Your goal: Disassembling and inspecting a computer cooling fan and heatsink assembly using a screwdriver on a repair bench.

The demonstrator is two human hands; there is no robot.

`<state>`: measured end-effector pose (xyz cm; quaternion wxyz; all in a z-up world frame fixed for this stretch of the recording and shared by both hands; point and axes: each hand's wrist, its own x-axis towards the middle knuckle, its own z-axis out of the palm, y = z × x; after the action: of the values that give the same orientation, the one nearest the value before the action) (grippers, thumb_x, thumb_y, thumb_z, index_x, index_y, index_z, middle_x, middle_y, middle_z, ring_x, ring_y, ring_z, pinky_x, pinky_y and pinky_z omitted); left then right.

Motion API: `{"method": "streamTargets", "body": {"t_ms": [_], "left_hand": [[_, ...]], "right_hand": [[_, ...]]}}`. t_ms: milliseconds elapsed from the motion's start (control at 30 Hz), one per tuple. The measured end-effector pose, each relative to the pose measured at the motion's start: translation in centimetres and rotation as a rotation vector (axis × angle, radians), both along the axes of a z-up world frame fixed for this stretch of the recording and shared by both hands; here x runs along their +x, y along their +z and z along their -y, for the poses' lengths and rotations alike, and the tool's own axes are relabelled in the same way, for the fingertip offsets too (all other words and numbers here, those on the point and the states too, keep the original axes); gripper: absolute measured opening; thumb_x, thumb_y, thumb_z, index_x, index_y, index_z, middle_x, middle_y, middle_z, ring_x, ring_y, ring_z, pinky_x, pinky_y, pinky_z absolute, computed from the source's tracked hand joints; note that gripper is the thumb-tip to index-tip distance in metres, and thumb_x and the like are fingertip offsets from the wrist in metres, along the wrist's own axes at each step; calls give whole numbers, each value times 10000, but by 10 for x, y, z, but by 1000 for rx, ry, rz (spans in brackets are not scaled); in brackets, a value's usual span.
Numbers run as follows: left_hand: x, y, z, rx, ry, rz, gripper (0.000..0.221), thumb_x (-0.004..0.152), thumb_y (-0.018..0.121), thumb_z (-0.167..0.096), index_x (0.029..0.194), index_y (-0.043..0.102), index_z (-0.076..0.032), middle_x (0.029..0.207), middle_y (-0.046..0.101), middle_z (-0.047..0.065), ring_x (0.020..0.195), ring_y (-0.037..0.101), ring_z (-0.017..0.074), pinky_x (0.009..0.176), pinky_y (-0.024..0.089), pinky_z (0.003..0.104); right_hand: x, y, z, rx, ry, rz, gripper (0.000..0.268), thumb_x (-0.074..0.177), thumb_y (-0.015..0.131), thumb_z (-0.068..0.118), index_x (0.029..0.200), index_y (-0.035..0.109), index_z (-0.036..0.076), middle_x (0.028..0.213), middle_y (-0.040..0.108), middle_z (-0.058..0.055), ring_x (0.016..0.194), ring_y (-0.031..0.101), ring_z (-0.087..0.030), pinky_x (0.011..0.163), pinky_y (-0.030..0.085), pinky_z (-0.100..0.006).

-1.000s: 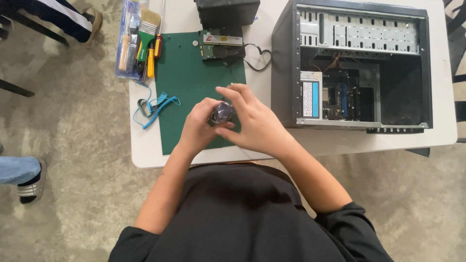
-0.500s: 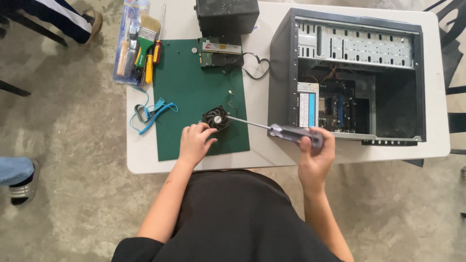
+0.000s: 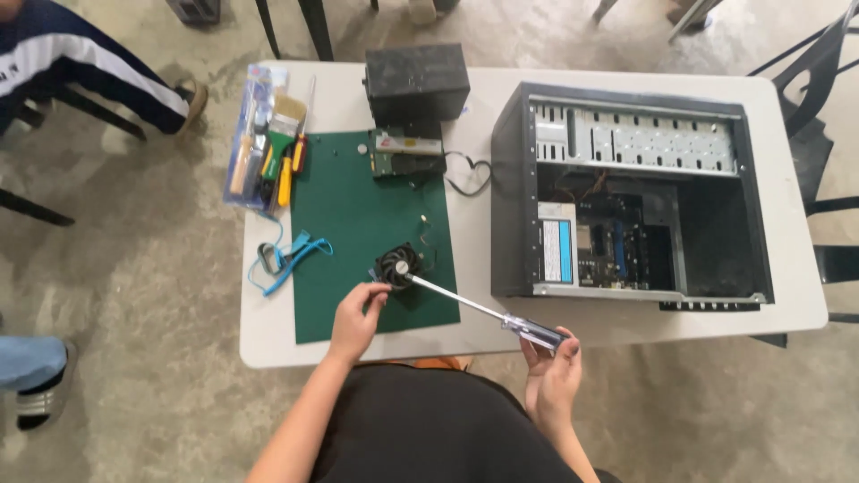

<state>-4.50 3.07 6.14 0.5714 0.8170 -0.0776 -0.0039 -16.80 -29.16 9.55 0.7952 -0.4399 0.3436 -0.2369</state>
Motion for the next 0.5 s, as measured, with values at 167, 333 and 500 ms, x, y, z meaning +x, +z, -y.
{"method": "streamTargets", "body": {"t_ms": [167,333,500], "left_hand": [[-17,22,2,-156,86,-107,255,1073,572,-286,1060,759,-114,983,652,12,889,645,142,833,511,278],[-16,47,1,-424,137,-285,239,1068,574,-285,1055,682,-73,973,783,81,904,826,211,890,609,308],[-10,64,3,-516,83,-266,172,1035,641,-173,1082,723,-30,968,779,102,872,836,243,882,645,318]], "right_hand": [[17,39,-16,-134,108,19,411,1114,448,436,1267,515,60,1225,576,-154,1025,691,-345,915,634,-546],[20,56,-17,-180,153,95,385,1122,454,415,1258,514,61,1271,556,-169,1002,672,-351,855,650,-547],[20,63,-8,-225,187,113,443,1114,452,477,1281,510,70,1254,562,-142,1020,682,-338,843,649,-492]]}}
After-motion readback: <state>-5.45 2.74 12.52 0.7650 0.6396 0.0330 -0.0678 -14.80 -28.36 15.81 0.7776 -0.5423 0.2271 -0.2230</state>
